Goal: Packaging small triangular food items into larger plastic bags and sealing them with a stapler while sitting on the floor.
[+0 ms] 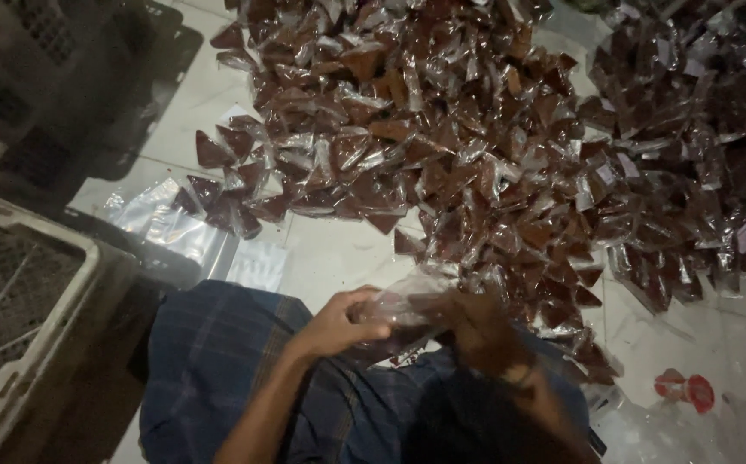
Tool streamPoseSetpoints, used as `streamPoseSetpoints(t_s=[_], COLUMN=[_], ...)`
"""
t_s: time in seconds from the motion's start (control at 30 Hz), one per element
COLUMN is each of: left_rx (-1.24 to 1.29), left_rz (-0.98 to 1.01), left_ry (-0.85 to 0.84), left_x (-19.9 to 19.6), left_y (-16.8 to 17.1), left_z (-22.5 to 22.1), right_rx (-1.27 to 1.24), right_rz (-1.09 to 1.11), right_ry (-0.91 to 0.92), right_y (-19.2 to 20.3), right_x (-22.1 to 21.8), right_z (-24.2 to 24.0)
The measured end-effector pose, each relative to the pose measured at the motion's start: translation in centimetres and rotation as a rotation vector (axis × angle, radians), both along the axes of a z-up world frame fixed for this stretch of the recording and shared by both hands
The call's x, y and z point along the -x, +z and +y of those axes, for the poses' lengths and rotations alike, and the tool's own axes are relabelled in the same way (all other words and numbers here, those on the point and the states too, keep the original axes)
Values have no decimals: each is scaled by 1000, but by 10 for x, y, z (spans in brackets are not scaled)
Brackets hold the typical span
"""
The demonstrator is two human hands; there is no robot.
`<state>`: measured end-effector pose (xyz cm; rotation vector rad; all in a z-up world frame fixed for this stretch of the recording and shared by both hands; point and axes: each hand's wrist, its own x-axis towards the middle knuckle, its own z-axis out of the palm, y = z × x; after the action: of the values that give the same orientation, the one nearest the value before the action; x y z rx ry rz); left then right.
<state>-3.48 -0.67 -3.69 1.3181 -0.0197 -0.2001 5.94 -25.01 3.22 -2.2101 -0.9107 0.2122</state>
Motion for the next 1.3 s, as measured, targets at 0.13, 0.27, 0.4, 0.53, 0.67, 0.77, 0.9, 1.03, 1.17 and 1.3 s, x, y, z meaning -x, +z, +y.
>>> streamPoseSetpoints(t_s=[0.13, 0.27, 0.4, 0.53, 0.67, 0.77, 0.9, 1.03, 1.17, 1.3], left_rx=[112, 80, 62, -50, -88, -104, -159, -190, -136, -145], left_rz=[-113, -151, -258, -234, -239, -234, -133, -136, -131, -137], left_ry=[78, 169, 176, 204, 235, 205, 128, 14, -16, 11], left_x=[-15, -11, -14, -13, -16, -19, -11, -7, -13, -12], left_y=[3, 24, 24, 41, 28, 23, 47, 35, 15, 9], left_z=[-4, -16, -23, -12, -10, -16, -12, -10, -9, -10], right_rx=[-14, 392, 29, 163, 159, 67, 102, 94, 271, -35], right_rz=[217, 47, 88, 741, -247, -266, -238, -384, -787, -389], right_ry=[233, 136, 480, -384, 96, 197, 130, 138, 146, -227], right_y=[93, -68, 58, -156, 40, 56, 74, 70, 18, -2], right_x=[12, -7, 20, -13, -13, -7, -5, 0, -12, -11], right_z=[40, -140, 21, -209, -11, 19, 42, 45, 10, -18])
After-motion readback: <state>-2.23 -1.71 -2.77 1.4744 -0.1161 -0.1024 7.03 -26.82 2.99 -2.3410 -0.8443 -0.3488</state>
